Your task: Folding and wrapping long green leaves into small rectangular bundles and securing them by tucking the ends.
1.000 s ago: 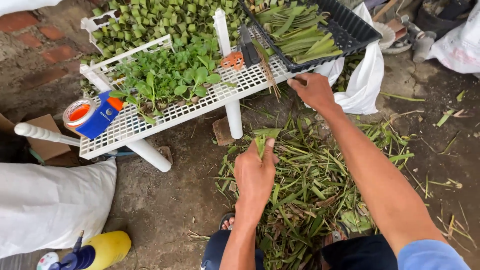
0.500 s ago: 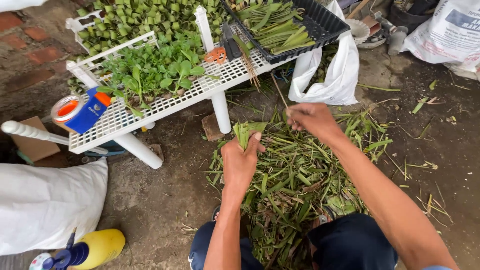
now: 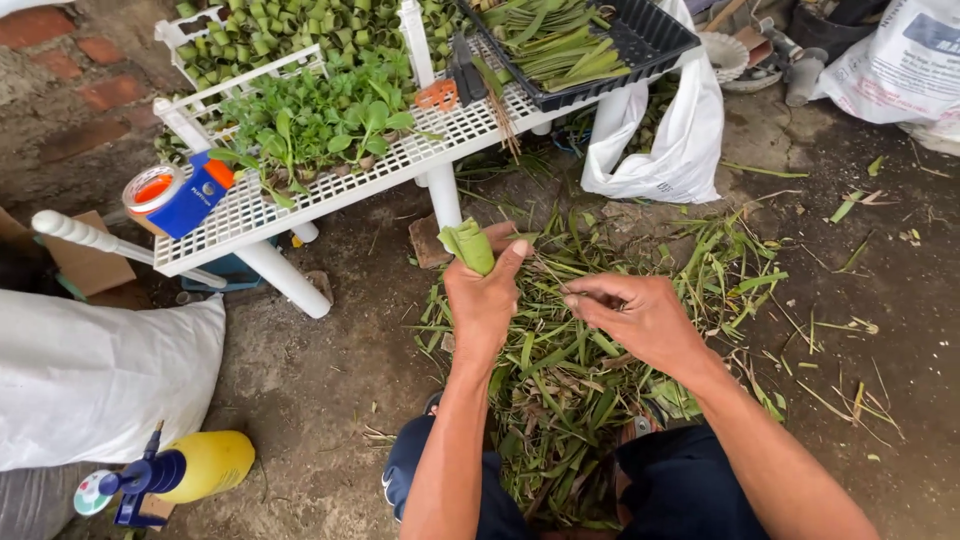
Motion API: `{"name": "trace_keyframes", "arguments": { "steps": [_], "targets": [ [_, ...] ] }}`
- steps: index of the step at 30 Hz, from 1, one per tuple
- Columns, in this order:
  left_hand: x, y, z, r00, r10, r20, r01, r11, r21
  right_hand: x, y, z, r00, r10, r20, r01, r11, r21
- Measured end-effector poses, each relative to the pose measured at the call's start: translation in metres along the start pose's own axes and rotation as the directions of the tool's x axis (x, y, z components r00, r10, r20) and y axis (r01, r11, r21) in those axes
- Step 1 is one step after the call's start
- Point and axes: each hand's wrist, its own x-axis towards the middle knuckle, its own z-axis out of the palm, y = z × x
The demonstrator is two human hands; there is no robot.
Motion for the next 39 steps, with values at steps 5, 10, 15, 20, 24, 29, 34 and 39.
{"name": "trace_keyframes", "arguments": {
  "steps": [5,10,15,20,24,29,34,39],
  "targets": [
    [0.006,-0.014,0.004,0.999,-0.047,-0.015,0.045,0.99,-0.132,-0.005,0.003,-0.002,0.994,-0.037,-0.1,0.032,0.998,-0.049],
    [-0.001,-0.016,0.013,0.994,-0.08,0.073,0.095,0.965,-0.245,-0.01,0.028,-0.012,0.926,-0.055,-0.373,0.051,0.999,-0.018],
    [-0.012,-0.026,0.031,0.96,-0.156,0.232,0.251,0.845,-0.473,-0.011,0.023,-0.014,0.789,0.042,-0.613,0.252,0.887,0.386],
    [-0.019,-0.04,0.052,0.928,-0.305,0.214,0.372,0.748,-0.55,-0.009,0.026,-0.019,0.758,0.111,-0.643,0.345,0.768,0.539],
    [-0.029,-0.034,0.059,0.909,-0.376,0.181,0.415,0.771,-0.482,-0.01,0.028,-0.02,0.748,0.08,-0.659,0.369,0.775,0.513],
    [-0.032,-0.034,0.057,0.901,-0.405,0.157,0.434,0.841,-0.323,-0.011,0.033,-0.032,0.679,0.016,-0.734,0.415,0.816,0.402],
    [-0.036,-0.028,0.054,0.91,-0.377,0.169,0.408,0.885,-0.224,-0.01,0.04,-0.043,0.665,0.07,-0.743,0.447,0.761,0.471],
    [-0.04,-0.025,0.051,0.954,-0.246,0.171,0.272,0.951,-0.147,-0.009,0.042,-0.041,0.679,0.139,-0.721,0.44,0.709,0.551]
  ]
}}
